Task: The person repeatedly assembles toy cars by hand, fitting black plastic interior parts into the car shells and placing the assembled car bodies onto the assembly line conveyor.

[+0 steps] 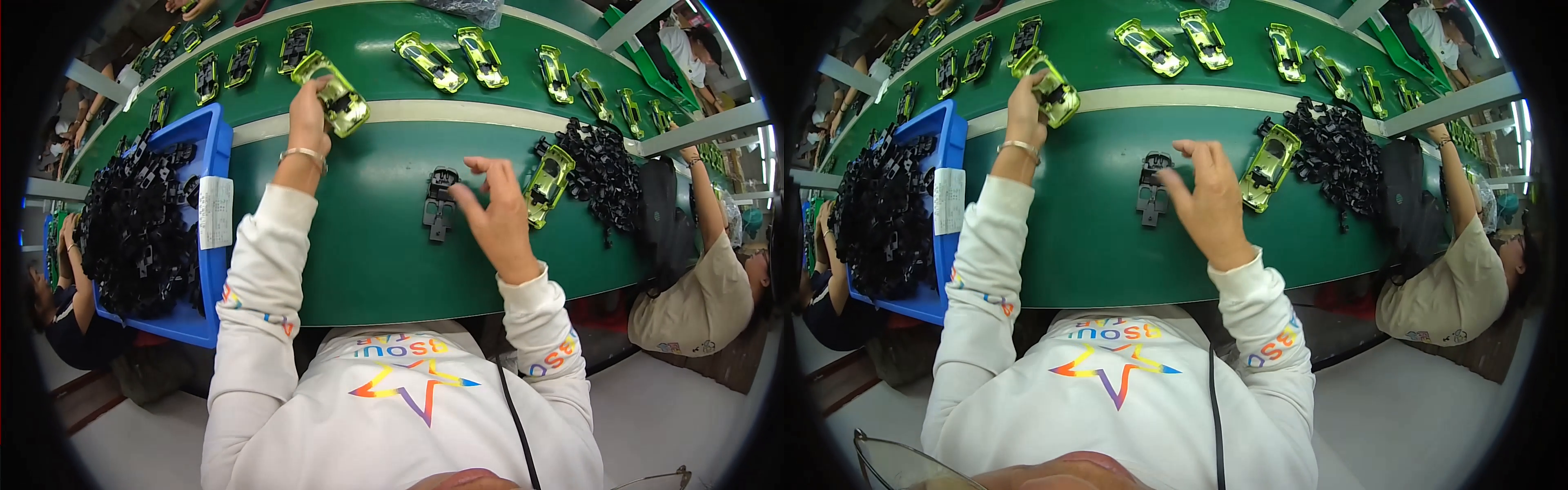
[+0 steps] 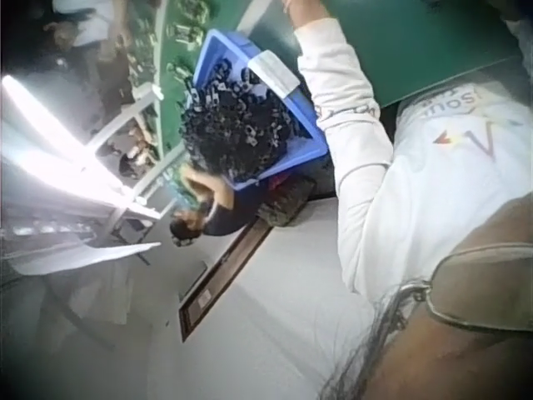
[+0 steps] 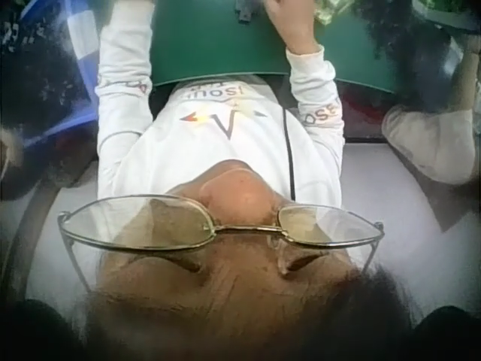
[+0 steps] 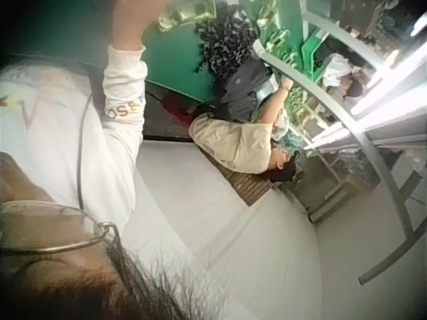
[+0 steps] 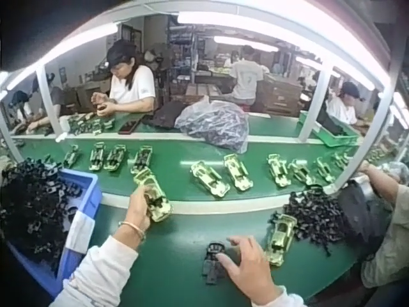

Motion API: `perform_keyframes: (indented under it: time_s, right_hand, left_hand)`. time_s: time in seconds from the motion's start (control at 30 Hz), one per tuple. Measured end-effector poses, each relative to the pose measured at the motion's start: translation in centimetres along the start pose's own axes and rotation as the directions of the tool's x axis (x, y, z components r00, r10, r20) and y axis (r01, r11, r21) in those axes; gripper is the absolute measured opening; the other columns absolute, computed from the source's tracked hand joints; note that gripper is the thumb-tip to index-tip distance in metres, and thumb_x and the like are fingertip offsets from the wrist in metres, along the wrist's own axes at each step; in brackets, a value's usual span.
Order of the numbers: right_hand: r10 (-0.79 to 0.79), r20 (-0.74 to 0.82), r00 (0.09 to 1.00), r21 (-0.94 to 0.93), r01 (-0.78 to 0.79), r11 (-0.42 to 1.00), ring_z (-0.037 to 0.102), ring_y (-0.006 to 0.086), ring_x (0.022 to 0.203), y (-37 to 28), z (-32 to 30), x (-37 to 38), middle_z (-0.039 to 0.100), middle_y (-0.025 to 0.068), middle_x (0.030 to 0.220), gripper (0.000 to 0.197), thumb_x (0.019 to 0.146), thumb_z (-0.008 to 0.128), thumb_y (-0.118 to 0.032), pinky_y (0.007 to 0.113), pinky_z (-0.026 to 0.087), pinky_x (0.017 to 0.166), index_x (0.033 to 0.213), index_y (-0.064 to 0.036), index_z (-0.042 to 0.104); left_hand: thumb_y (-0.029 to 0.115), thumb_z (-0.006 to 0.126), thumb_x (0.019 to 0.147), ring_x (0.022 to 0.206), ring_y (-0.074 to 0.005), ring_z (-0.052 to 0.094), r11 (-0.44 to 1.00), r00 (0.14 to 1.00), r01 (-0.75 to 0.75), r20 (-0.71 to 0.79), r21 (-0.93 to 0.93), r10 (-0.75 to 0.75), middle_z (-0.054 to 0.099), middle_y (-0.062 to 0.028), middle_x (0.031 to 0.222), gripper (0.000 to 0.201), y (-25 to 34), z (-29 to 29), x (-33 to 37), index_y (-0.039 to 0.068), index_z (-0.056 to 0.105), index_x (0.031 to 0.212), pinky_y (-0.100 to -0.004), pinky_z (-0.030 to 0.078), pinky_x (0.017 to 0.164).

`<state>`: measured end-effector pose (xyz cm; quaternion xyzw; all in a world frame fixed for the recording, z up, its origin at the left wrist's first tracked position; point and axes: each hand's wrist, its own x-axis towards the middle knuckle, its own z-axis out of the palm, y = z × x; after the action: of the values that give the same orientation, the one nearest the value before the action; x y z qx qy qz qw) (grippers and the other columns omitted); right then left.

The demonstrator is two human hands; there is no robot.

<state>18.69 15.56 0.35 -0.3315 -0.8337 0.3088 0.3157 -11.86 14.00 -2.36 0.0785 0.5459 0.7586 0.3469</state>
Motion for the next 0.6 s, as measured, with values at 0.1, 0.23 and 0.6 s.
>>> perform_keyframes:
  time_s: [0.1,0.23,0.6]
  right_hand:
    - [0.037,0.057,0.998,-0.318,-0.016,0.948,0.059,0.0329,0.097,-2.3,1.5,-2.0,0.059,0.0158,0.118,0.068,0.077,0.084,-0.028,0.041,0.049,0.086,0.132,-0.0021,0.054]
    - [-0.172,0.165,0.971,-0.387,0.224,0.894,0.058,0.0347,0.107,-2.0,2.0,-2.4,0.058,0.0169,0.127,0.063,0.083,0.077,-0.018,0.042,0.048,0.092,0.139,-0.0026,0.052]
    - [-0.329,0.225,0.917,-0.409,0.395,0.822,0.063,0.0281,0.102,-0.5,0.8,-2.1,0.066,0.0125,0.109,0.045,0.082,0.075,-0.010,0.038,0.054,0.086,0.124,-0.0039,0.062]
  left_hand:
    - [0.023,0.044,0.098,0.099,-0.0359,0.068,0.971,0.994,0.108,0.014,-0.216,-0.107,0.067,-0.0203,0.109,0.037,-1.0,-2.5,-3.5,-0.003,0.059,0.119,-0.0471,0.057,0.088]
    - [0.028,0.037,0.100,0.109,-0.0497,0.064,0.903,0.947,0.296,0.223,-0.311,-0.233,0.061,-0.0308,0.124,0.043,-0.8,-4.0,-8.0,-0.004,0.049,0.127,-0.0557,0.053,0.095]
    - [0.045,0.036,0.107,0.104,-0.0451,0.067,0.910,0.897,0.309,0.402,-0.276,-0.183,0.062,-0.0257,0.122,0.048,-0.7,-6.1,-11.7,0.005,0.046,0.133,-0.0514,0.057,0.086]
